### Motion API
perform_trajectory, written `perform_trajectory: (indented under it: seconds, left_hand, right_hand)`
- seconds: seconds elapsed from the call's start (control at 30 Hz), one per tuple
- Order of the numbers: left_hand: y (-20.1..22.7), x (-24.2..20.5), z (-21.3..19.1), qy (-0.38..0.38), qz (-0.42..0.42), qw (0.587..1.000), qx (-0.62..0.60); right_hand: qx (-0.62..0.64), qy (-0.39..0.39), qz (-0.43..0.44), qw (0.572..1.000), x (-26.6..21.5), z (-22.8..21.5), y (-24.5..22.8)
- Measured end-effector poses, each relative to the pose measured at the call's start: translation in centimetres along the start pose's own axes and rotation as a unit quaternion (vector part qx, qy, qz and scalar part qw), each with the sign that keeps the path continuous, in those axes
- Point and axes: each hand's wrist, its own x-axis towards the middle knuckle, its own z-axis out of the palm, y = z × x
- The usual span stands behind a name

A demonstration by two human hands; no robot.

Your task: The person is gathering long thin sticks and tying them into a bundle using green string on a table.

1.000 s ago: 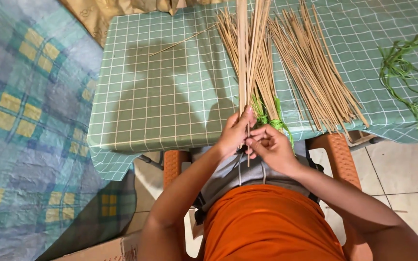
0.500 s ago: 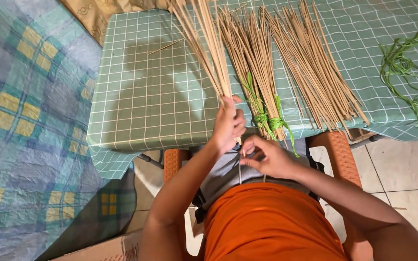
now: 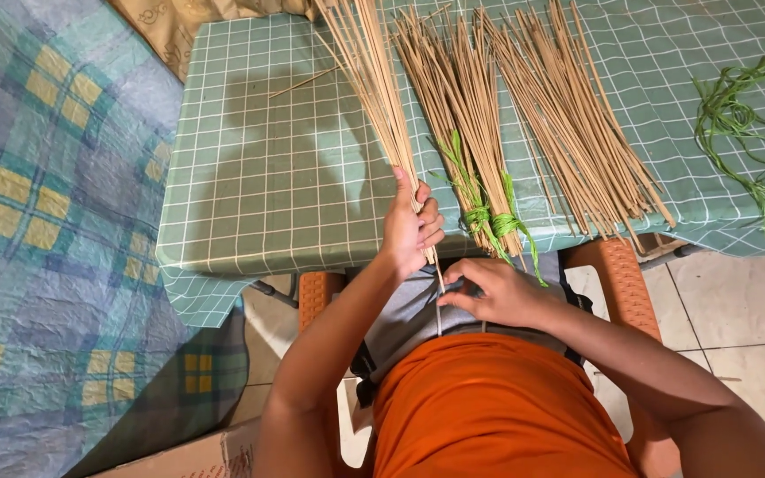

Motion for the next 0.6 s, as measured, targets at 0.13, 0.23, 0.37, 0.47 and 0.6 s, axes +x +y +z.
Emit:
perform_trajectory:
  seconds: [0.13,0.23,0.37,0.47,0.6]
  left_hand:
    - [0.0,0.1,-0.1,0.009,-0.002,1.000,0.002]
    - [-0.3,0.2,-0.3,0.003,-0.008,1.000,0.008]
    - [-1.0,-0.3,0.3,0.002,-0.032,0.999,0.017]
    - [-2.0,-1.0,0.9,0.000,-0.044,0.998,0.036]
    - [-3.0,-0.9,0.9,-0.014,-0.050,0.998,0.024]
  right_hand:
    - [-0.030,0.035,-0.034,0.998,0.1,0.2,0.2]
    - [-0.044,0.051,-0.070,0.995,-0.2,0.7,1.0]
    - [-0.073,0.084,-0.075,0.991,-0.2,0.6,1.4]
    - [-0.081,0.097,-0.072,0.989,-0.1,-0.2,1.8]
    - [-0.080,0.128,-0.072,0.986,-0.3,-0.4,2.2]
